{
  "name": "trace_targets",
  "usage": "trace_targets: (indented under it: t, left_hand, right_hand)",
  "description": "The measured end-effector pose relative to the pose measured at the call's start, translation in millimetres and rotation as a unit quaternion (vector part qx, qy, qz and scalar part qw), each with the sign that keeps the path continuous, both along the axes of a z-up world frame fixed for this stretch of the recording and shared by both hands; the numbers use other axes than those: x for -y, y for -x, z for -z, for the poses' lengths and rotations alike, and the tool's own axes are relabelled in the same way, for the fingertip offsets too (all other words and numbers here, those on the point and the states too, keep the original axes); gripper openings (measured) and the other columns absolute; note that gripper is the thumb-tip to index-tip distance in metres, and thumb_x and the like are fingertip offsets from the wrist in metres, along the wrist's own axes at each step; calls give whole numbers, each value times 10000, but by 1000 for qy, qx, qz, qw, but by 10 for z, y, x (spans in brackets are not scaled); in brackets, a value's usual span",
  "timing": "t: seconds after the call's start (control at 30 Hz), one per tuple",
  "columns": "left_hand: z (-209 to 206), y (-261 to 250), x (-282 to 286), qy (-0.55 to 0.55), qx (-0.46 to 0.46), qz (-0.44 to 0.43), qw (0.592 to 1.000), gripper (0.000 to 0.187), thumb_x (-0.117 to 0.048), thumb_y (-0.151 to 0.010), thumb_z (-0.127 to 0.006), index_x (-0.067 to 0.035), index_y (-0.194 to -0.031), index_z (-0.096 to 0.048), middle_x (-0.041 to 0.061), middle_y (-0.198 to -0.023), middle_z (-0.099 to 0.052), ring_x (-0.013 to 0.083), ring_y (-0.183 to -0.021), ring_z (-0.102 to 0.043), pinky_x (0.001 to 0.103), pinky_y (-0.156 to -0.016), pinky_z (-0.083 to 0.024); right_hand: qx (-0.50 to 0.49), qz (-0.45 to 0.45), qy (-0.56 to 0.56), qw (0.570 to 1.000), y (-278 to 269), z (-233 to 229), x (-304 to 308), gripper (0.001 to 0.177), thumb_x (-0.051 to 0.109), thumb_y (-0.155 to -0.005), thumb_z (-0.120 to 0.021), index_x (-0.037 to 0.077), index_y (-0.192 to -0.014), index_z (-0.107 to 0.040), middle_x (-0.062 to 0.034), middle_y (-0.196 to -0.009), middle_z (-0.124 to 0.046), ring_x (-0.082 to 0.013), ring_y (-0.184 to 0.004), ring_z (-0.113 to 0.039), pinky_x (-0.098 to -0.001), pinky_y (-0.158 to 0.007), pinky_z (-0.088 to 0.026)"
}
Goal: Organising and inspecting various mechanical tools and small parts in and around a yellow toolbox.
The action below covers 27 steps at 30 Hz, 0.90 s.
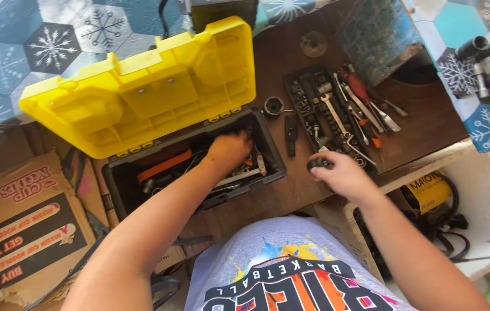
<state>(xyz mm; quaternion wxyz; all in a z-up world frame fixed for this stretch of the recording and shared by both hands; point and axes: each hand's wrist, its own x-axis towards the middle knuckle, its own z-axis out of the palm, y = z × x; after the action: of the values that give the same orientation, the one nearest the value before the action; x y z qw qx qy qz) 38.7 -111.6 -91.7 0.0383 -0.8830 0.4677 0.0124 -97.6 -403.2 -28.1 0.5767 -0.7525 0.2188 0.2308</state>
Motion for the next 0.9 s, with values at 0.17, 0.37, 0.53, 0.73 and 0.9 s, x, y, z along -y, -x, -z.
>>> trace_targets:
  t: [0.17,0.37,0.53,0.73,0.9]
  left_hand:
    - [-321,26,-39,26,12,53,998,217,-144,-828,-613,-97,-1009,-722,83,-1105,-676,265,-872,-694,367,-580,-602]
    - [-674,106,-120,-25,-66,-55,996,237,-92,-909,-611,-88,-1143,-650,85,-1041,-696,265,-948,-711,377,-707,-601]
    - [-1399,329,72,219,-150,-175,948,339,-201,-860,-809,-22,-1097,-645,151,-1013,-728,323,-887,-699,393,-727,-561]
    - [-1973,805,793,470,-351,-285,758,269,-105,-895,-771,-36,-1126,-650,36,-948,-755,60,-798,-691,224,-725,-575]
    - [-1781,1040,1243,568,-502,-203,619,309,-28,-928,-731,-13,-1224,-643,43,-1032,-728,64,-920,-683,239,-835,-577]
  right_hand:
    - [247,-76,283,924,73,80,-155,336,152,-816,-784,44,-1130,-736,-159,-1084,-692,-282,-952,-680,-372,-864,-545]
    - [297,69,304,902,-66,-891,282,303,153,-851,-746,58,-1134,-695,-135,-1086,-663,-287,-884,-720,-398,-805,-598]
    - [406,101,509,753,-177,-983,1348,256,110,-968,-811,9,-1162,-679,-175,-1095,-682,-370,-1046,-669,-470,-942,-545]
    - [438,84,569,691,-416,-1097,1715,387,33,-919,-796,-20,-1286,-686,-187,-1140,-637,-353,-1032,-666,-432,-905,-550]
    - [424,124,316,840,-70,-1299,1017,133,29,-1050,-682,30,-1182,-676,-84,-1182,-633,-116,-851,-661,-273,-757,-561]
